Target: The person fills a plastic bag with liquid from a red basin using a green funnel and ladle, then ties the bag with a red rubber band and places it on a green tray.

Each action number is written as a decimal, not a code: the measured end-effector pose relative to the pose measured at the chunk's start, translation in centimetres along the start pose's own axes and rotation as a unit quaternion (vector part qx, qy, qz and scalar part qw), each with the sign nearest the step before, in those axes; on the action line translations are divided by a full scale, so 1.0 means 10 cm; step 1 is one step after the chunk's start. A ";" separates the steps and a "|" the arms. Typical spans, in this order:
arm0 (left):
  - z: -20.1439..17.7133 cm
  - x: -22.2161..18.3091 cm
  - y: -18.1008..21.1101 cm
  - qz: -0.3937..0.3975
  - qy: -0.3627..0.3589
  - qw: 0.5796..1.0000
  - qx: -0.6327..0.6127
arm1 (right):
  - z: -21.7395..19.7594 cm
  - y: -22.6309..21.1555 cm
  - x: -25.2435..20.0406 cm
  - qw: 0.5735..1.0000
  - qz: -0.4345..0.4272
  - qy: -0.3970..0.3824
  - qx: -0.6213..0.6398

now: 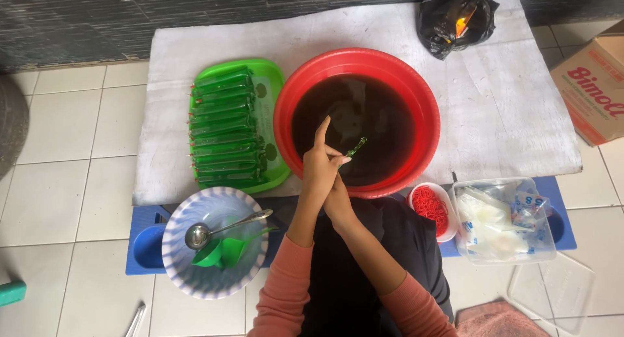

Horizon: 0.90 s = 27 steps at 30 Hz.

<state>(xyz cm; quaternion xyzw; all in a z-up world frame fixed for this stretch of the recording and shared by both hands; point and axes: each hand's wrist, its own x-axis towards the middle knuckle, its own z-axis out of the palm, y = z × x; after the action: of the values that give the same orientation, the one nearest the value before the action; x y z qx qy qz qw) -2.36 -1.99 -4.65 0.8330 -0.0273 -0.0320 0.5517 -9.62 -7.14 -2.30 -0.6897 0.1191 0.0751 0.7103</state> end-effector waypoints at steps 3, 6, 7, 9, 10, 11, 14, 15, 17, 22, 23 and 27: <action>0.01 0.04 0.08 -0.001 -0.050 0.998 0.043 | 0.00 -0.11 -0.06 1.000 -0.007 -0.002 0.018; 0.00 0.03 0.09 -0.009 -0.066 0.996 0.063 | 0.01 -0.24 -0.12 0.999 -0.019 -0.007 0.035; -0.01 0.02 0.08 0.006 -0.050 0.998 0.037 | 0.01 -0.27 -0.15 0.999 -0.026 -0.009 0.044; -0.12 -0.07 0.17 0.022 -0.035 0.999 0.012 | 0.02 -0.33 -0.19 0.998 -0.033 -0.010 0.052; -0.21 -0.15 0.28 0.038 -0.030 0.999 -0.001 | 0.02 -0.35 -0.22 0.997 -0.041 -0.012 0.060; -0.31 -0.25 0.38 0.053 -0.024 0.998 -0.014 | 0.03 -0.36 -0.24 0.996 -0.048 -0.015 0.069; -0.50 -0.47 0.54 0.081 0.012 0.996 -0.047 | 0.02 0.15 -0.24 0.997 -0.079 -0.023 0.008; -0.55 -0.51 0.53 0.083 0.015 0.995 -0.048 | 0.02 0.14 -0.30 0.996 -0.082 -0.026 0.007; -0.64 -0.61 0.49 0.129 0.047 0.985 -0.109 | 0.01 0.12 -0.43 0.985 -0.165 0.019 0.053; -0.82 -0.94 0.79 0.214 0.096 0.959 -0.159 | -0.23 -0.22 -0.69 0.939 -0.331 0.089 -0.032; -0.85 -1.01 0.91 0.234 0.117 0.952 -0.159 | -0.31 -0.35 -0.74 0.916 -0.377 0.105 -0.084; -0.87 -1.17 1.09 0.259 0.157 0.937 -0.174 | -0.54 -0.81 -0.96 0.879 -0.414 0.103 -0.212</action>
<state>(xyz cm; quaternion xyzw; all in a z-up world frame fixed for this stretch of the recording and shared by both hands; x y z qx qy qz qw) -13.45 2.68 9.07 0.6826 -0.1488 0.2387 0.6745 -16.98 -12.25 8.04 -0.8139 -0.1238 -0.2740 0.4972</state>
